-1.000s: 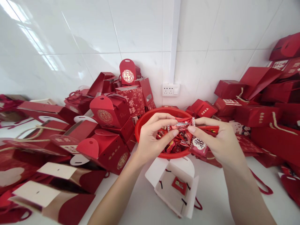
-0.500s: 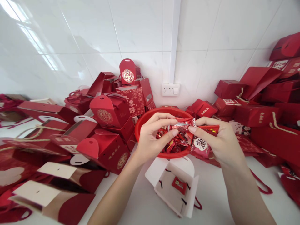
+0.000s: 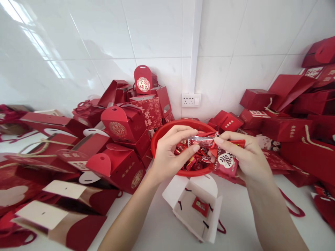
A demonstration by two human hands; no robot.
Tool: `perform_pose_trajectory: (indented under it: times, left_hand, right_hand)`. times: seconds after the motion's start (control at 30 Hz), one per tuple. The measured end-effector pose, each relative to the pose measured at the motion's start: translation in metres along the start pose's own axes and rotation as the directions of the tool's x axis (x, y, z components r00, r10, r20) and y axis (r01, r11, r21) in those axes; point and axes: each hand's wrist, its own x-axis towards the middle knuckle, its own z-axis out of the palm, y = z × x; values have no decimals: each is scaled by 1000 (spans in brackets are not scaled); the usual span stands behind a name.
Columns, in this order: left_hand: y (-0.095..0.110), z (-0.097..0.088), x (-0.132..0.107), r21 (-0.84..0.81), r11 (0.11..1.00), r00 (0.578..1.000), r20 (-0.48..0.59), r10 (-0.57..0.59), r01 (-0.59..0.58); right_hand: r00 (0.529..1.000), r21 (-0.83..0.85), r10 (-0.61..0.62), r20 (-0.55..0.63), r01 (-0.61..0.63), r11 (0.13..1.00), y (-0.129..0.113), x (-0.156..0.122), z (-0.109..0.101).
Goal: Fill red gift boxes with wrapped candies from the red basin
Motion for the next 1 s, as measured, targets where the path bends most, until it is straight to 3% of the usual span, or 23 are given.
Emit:
perform_pose_trajectory:
  times: [0.57,1.0]
  left_hand:
    - [6,1,3,159,984,996,-13,83,-80]
    - [5,2,1,155,987,999,-20,50,-47]
  right_hand:
    - [1000,-161,-26,5,27,987,-3,3,-2]
    - [998,-171,-56,42,62,983,-1,4,-6]
